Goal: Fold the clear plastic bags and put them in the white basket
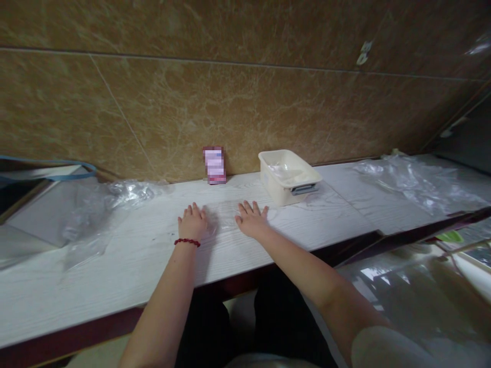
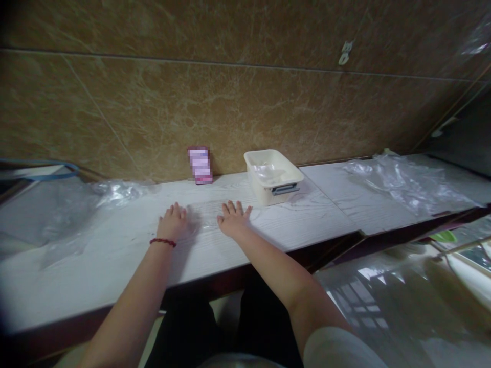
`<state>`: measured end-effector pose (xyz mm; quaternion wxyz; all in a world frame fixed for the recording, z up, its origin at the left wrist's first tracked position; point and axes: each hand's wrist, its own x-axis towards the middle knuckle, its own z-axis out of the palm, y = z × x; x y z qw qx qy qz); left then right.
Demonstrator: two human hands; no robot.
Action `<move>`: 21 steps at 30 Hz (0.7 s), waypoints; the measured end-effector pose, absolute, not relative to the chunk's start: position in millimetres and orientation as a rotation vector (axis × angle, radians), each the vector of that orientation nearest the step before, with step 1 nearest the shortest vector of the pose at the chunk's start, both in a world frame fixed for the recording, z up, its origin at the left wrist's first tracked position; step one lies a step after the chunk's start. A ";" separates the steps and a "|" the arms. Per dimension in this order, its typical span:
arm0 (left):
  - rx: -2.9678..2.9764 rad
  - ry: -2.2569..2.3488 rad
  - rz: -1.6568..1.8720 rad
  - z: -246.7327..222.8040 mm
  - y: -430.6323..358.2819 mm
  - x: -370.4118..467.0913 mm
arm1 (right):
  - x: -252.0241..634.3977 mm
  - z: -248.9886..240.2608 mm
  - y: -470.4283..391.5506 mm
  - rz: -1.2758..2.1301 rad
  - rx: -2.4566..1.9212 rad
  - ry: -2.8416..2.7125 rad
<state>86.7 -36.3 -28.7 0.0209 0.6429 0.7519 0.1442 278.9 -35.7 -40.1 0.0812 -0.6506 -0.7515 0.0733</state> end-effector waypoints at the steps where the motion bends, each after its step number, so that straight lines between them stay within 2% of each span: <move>1: 1.963 2.348 0.458 -26.6 -37.9 80.6 | 279.0 -40.6 -35.7 0.216 -1.942 -2.246; 7: 2.090 2.207 0.300 -25.5 -47.5 74.5 | 278.9 -42.4 -36.9 0.214 -1.934 -2.239; 11: 2.264 2.260 0.423 -24.9 -52.5 102.0 | 280.2 -40.8 -31.3 0.300 -1.921 -2.179; 14: 2.581 1.946 0.415 -27.5 -58.3 124.6 | 288.2 -38.0 -24.1 0.412 -1.896 -2.044; 17: 2.719 1.701 0.314 -36.1 -63.5 138.0 | 304.6 -34.2 -24.2 0.403 -1.748 -1.980; 21: 2.688 1.707 0.234 -46.2 -64.8 141.3 | 327.3 -30.3 -38.4 0.258 -1.436 -2.121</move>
